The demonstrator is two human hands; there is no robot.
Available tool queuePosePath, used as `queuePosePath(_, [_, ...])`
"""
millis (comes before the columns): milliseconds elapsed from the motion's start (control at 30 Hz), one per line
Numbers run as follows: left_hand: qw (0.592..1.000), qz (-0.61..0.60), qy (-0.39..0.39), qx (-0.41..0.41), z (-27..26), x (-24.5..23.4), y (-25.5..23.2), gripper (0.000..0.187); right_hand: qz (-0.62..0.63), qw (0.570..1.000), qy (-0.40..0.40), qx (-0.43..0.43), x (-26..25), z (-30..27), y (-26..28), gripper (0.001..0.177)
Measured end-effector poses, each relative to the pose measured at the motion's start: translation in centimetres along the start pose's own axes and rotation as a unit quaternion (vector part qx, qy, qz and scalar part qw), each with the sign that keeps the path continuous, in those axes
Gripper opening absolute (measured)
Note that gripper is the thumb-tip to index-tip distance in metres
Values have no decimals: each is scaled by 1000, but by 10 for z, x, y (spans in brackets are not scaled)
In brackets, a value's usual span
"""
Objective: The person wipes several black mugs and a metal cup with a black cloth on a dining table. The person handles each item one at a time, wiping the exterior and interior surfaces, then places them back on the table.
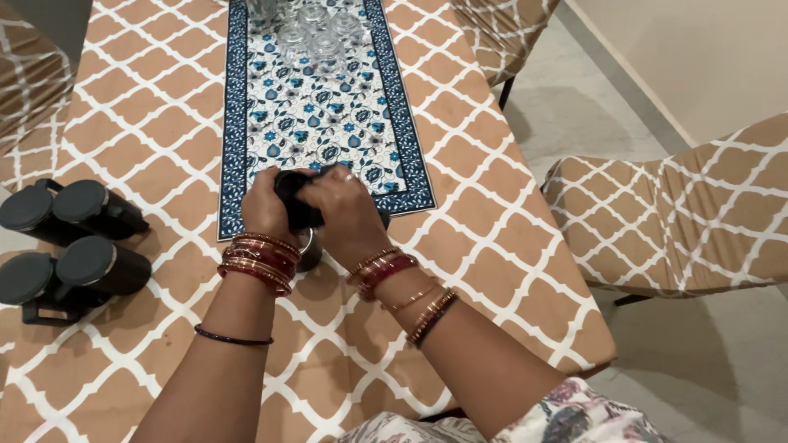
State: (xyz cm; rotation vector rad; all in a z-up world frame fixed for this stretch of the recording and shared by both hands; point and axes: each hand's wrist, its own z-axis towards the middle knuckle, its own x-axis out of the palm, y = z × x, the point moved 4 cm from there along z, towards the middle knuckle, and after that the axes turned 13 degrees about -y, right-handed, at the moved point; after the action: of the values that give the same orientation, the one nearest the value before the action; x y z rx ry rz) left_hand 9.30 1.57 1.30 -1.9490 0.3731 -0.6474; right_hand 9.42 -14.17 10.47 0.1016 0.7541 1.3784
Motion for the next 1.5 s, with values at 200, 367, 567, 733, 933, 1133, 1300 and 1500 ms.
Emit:
queuePosePath(200, [998, -64, -20, 2, 7, 6, -3, 35, 63, 998, -14, 4, -14, 9, 4, 43])
queuePosePath(367, [999, -49, -3, -3, 5, 7, -14, 38, 27, 998, 47, 20, -15, 25, 5, 42])
queuePosePath(567, [994, 39, -73, 72, 3, 4, -27, 34, 73, 997, -4, -8, -21, 34, 12, 38])
queuePosePath(733, [990, 114, -41, 73, 7, -10, -37, 43, 89, 995, 20, 34, -15, 26, 15, 38])
queuePosePath(933, [914, 366, -35, 171, 15, -13, -34, 58, 42, 998, 16, 35, -15, 33, 16, 28])
queuePosePath(1133, [781, 405, 48, 472, -2, -1, -61, 46, 31, 996, -81, -31, -18, 51, 27, 55])
queuePosePath(1300, [967, 152, 26, 203, -5, 3, -60, 50, 90, 984, -48, 148, -5, 51, 14, 61])
queuePosePath(1500, [939, 101, 22, 327, -33, 17, -75, 38, 63, 946, -54, 312, -17, 64, -5, 43])
